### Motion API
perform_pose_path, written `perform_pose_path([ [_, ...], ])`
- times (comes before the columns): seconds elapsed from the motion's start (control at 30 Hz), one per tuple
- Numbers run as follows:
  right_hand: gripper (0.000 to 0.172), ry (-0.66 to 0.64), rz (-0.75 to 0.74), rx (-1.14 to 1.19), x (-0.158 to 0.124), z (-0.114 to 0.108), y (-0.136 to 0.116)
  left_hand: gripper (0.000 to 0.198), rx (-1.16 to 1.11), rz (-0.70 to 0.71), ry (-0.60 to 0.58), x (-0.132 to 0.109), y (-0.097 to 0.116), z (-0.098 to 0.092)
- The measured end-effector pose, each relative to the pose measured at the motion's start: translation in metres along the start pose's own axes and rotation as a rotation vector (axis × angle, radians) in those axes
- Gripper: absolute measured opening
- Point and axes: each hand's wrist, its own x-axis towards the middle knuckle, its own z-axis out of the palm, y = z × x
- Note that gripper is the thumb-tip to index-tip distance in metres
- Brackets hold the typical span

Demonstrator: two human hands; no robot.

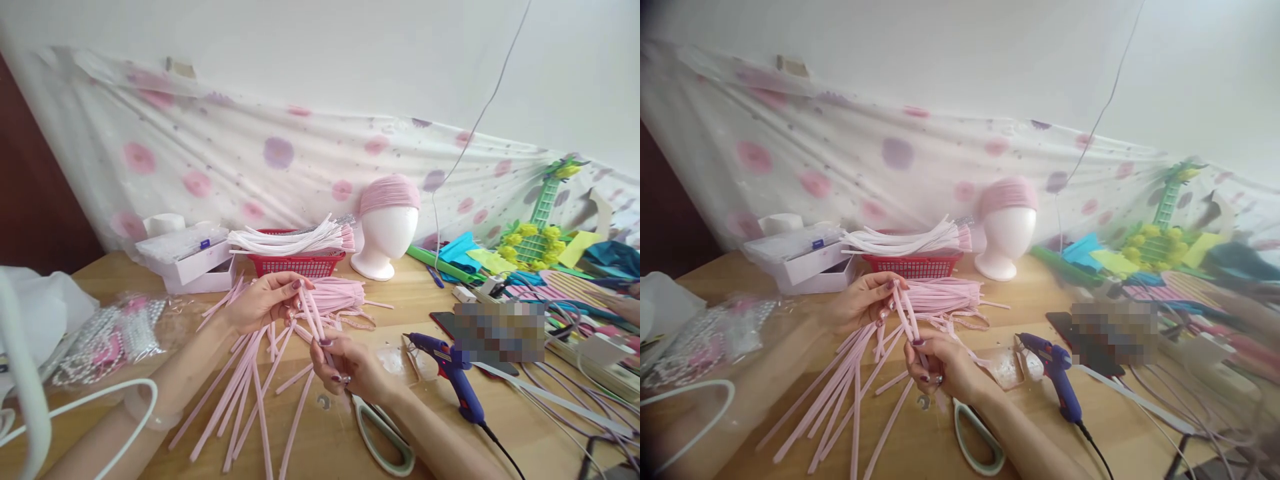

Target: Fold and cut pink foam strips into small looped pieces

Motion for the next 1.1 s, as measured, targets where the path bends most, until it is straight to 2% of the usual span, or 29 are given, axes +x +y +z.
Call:
perform_pose_path([
  [0.17, 0.028, -0.022, -0.055, -0.065, 0.0, -0.003, 0.005, 0.032, 0.033, 0.086, 0.093, 0.003, -0.004, 0.003],
  [0.27, 0.032, 0.018, -0.072, -0.067, -0.001, 0.0, 0.003, 0.034, 0.046, 0.122, 0.149, 0.003, -0.003, 0.005],
  [0.6, 0.028, 0.087, -0.099, -0.066, -0.001, 0.006, 0.0, 0.037, 0.073, 0.151, 0.234, 0.001, 0.004, 0.011],
  [0.73, 0.024, 0.116, -0.093, -0.08, 0.0, 0.006, 0.0, 0.041, 0.157, 0.138, 0.233, 0.002, 0.004, 0.007],
  [0.83, 0.024, 0.134, -0.078, -0.107, 0.0, 0.005, -0.001, 0.037, 0.441, 0.202, 0.236, -0.001, 0.012, 0.004],
  [0.93, 0.024, 0.142, -0.064, -0.122, 0.001, 0.004, 0.0, 0.031, 1.062, 0.431, 0.21, -0.011, 0.025, 0.01],
  [1.0, 0.023, 0.133, -0.053, -0.124, 0.001, 0.002, 0.0, 0.029, 1.498, 0.52, 0.098, -0.02, 0.03, 0.019],
  [1.1, 0.02, 0.11, -0.041, -0.119, 0.0, 0.001, -0.002, 0.026, 1.838, 0.549, -0.099, -0.032, 0.028, 0.032],
])
